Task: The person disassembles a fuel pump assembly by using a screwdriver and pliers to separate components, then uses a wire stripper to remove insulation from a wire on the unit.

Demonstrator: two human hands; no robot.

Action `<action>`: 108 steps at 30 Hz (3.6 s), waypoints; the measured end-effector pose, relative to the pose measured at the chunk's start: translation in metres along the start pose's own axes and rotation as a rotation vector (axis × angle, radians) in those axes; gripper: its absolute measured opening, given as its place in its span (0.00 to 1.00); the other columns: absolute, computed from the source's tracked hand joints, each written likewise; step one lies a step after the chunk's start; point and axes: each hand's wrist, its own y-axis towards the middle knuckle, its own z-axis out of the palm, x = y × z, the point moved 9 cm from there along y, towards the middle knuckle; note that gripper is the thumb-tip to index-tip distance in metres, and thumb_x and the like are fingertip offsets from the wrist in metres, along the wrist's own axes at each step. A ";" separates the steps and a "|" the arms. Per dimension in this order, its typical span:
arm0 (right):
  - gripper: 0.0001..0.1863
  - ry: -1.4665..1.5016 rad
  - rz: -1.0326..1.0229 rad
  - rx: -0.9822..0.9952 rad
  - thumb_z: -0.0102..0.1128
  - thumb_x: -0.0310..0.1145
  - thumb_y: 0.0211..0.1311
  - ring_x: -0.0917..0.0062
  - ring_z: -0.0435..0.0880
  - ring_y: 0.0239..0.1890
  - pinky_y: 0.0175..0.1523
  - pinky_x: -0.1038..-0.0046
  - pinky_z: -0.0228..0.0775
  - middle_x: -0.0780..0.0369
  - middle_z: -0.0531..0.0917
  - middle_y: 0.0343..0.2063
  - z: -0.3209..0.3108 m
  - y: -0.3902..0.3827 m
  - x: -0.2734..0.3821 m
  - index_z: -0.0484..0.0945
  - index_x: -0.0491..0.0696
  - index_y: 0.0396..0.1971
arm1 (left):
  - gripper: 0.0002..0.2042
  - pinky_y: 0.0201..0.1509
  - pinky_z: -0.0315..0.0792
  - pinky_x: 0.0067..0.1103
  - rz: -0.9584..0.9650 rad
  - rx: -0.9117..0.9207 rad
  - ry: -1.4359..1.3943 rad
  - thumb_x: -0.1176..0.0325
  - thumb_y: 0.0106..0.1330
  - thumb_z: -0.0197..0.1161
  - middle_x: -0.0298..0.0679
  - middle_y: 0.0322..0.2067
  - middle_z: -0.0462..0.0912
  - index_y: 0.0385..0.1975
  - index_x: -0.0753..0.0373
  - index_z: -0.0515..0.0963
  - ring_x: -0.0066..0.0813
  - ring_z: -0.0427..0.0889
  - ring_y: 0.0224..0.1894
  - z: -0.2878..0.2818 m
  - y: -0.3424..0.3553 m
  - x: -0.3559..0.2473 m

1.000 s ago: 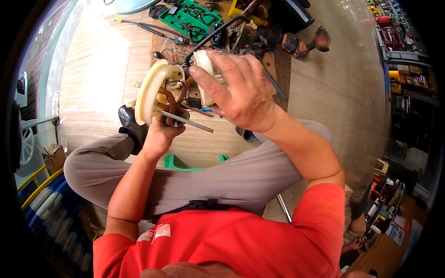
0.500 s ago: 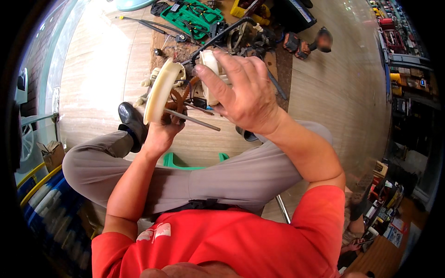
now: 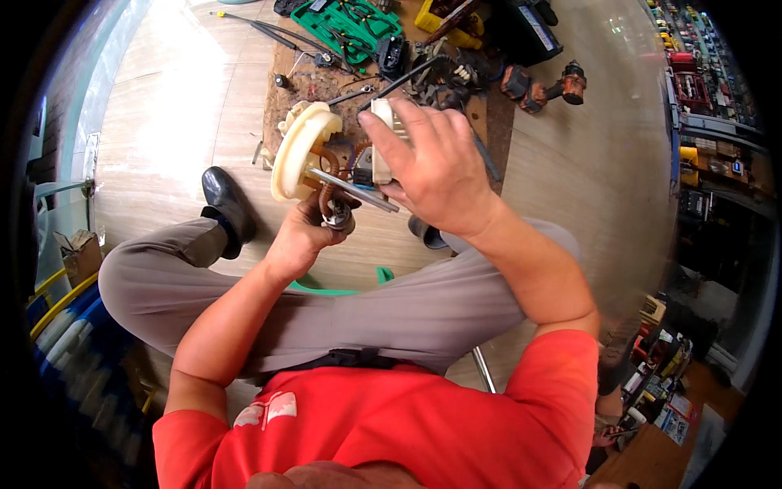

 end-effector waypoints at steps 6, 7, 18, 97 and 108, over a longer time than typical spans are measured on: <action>0.50 0.032 -0.016 0.186 0.82 0.40 0.30 0.63 0.77 0.50 0.54 0.61 0.64 0.54 0.76 0.54 0.021 -0.004 0.005 0.72 0.51 0.64 | 0.23 0.51 0.70 0.20 -0.135 0.091 -0.105 0.84 0.47 0.62 0.33 0.40 0.80 0.47 0.65 0.78 0.22 0.76 0.43 0.016 -0.010 0.033; 0.50 0.031 -0.035 0.197 0.82 0.40 0.30 0.63 0.77 0.50 0.54 0.61 0.64 0.54 0.76 0.54 0.022 -0.004 0.006 0.72 0.52 0.63 | 0.23 0.51 0.70 0.20 -0.140 0.122 -0.115 0.84 0.48 0.61 0.32 0.40 0.80 0.49 0.65 0.78 0.21 0.76 0.43 0.019 -0.011 0.037; 0.50 0.079 -0.116 0.228 0.82 0.39 0.27 0.63 0.77 0.53 0.56 0.59 0.64 0.54 0.76 0.56 0.015 0.002 0.009 0.74 0.53 0.62 | 0.27 0.54 0.72 0.23 -0.058 0.050 0.161 0.85 0.50 0.56 0.40 0.46 0.83 0.55 0.64 0.78 0.29 0.78 0.48 0.013 -0.020 0.017; 0.50 0.101 -0.067 0.315 0.82 0.39 0.30 0.61 0.76 0.54 0.57 0.59 0.64 0.55 0.77 0.56 0.030 0.002 0.000 0.73 0.54 0.63 | 0.30 0.61 0.70 0.21 -0.094 0.119 0.170 0.78 0.54 0.65 0.43 0.51 0.82 0.62 0.65 0.74 0.27 0.78 0.54 0.015 -0.011 0.049; 0.50 0.128 -0.072 0.270 0.82 0.39 0.29 0.62 0.76 0.54 0.56 0.59 0.64 0.55 0.77 0.55 0.023 0.003 0.002 0.73 0.54 0.63 | 0.27 0.61 0.69 0.23 -0.135 0.035 -0.027 0.90 0.50 0.57 0.39 0.53 0.79 0.54 0.67 0.76 0.26 0.76 0.56 0.009 -0.012 0.054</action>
